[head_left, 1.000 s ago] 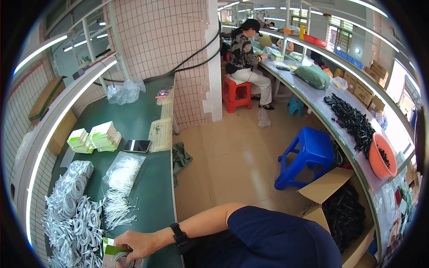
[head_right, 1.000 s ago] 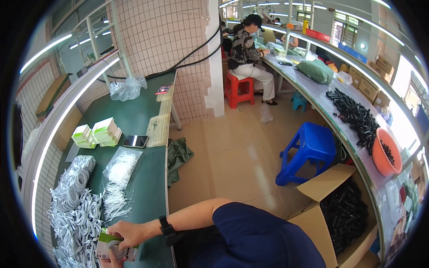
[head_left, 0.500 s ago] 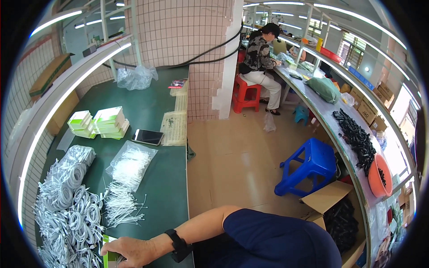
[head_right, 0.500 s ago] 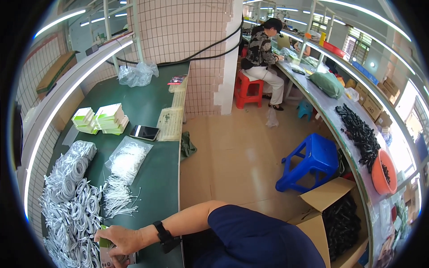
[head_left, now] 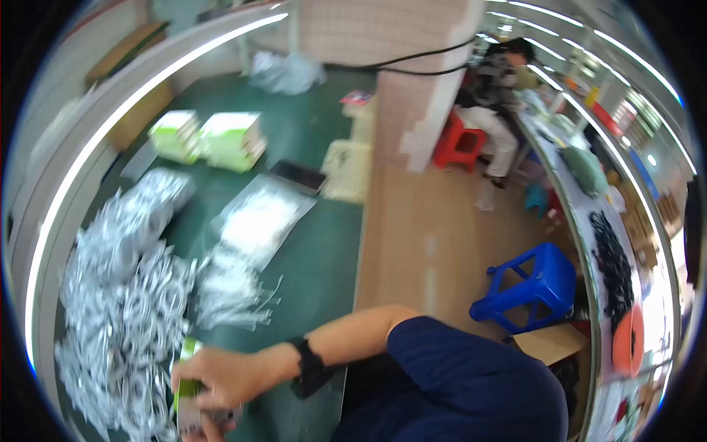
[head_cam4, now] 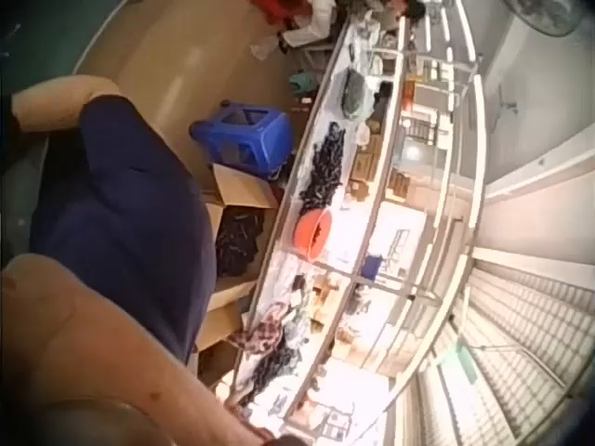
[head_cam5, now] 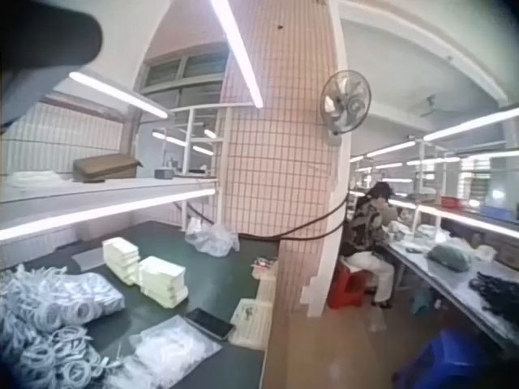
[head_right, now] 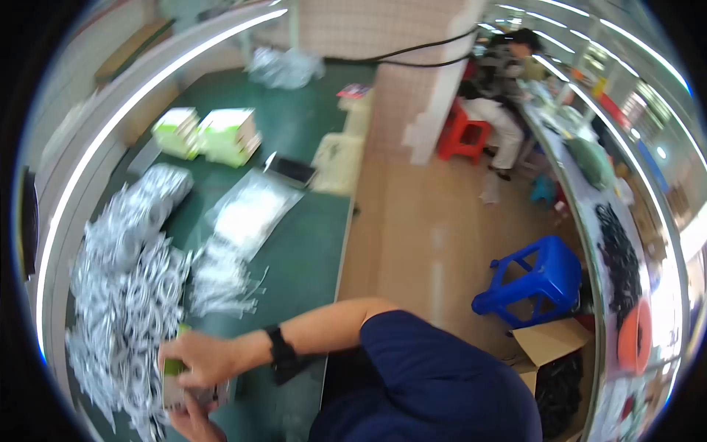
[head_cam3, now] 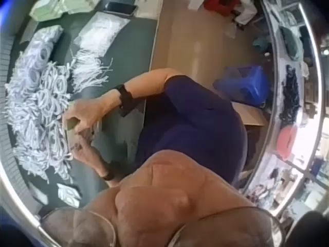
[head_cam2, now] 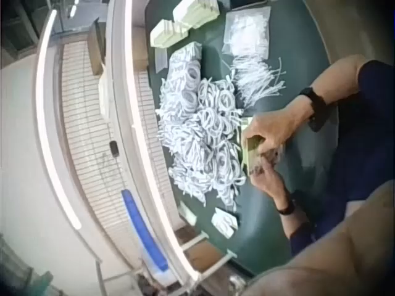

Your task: The person picks up a cable and a cardboard backing, aligns the cable onto the backing, and secures it by threading a zip tie through the holes and tightening it. After setting the finished unit aside, they repeat the process with another cable, backing, and zip tie.

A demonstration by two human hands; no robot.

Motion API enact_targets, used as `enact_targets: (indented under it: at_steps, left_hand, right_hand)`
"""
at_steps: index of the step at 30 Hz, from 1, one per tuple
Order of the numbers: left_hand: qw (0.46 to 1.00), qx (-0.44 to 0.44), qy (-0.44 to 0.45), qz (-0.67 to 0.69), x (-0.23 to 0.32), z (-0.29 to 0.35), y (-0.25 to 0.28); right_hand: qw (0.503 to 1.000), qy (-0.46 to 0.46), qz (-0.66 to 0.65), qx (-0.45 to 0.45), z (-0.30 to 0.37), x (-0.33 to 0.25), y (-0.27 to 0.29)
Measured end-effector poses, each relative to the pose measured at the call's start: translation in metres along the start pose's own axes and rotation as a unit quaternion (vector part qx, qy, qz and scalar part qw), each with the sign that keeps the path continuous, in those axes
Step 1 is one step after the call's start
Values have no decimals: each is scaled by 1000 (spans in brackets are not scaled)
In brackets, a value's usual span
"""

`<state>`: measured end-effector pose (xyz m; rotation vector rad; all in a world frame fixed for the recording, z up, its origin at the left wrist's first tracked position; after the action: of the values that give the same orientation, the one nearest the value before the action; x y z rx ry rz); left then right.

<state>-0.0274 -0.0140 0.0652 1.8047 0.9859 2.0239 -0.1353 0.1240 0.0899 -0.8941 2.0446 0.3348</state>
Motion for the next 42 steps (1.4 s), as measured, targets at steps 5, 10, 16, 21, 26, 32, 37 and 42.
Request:
enact_targets:
  at_steps: [5, 10, 16, 21, 26, 32, 37, 42]
  left_hand:
    - [984, 20, -21, 176, 23, -10, -11]
    - [959, 51, -31, 275, 21, -5, 5]
    - [954, 52, -17, 296, 10, 2, 5]
    - [950, 48, 0, 307, 1, 2, 1]
    - [940, 49, 21, 336, -7, 0, 7]
    - [923, 133, -40, 358, -4, -8, 46]
    - [926, 193, -47, 321, -7, -10, 52]
    - [943, 203, -63, 258, -10, -11, 43]
  right_hand:
    - [997, -76, 15, 17, -12, -18, 23]
    - [987, -151, -29, -50, -26, -9, 5]
    - [984, -165, -55, -35, -19, 5, 1]
    - [983, -173, -40, -36, -11, 13, 1]
    - [979, -186, -84, -24, -19, 7, 10]
    - [970, -90, 227, -11, -34, 17, 84]
    - [878, -164, 442, -81, -17, 41, 115]
    - [831, -246, 486, -110, -6, 58, 114]
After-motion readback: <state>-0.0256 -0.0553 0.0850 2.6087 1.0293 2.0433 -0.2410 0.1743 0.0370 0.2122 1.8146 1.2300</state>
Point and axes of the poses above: each hand's wrist, its own z-axis away from the middle knuckle, its own y-axis out of the back of the hand, x = y × z, the point moved 6 cm from there along -z, towards the middle knuckle, and after that the axes turned 14 degrees about -z, right-handed, at the moved point
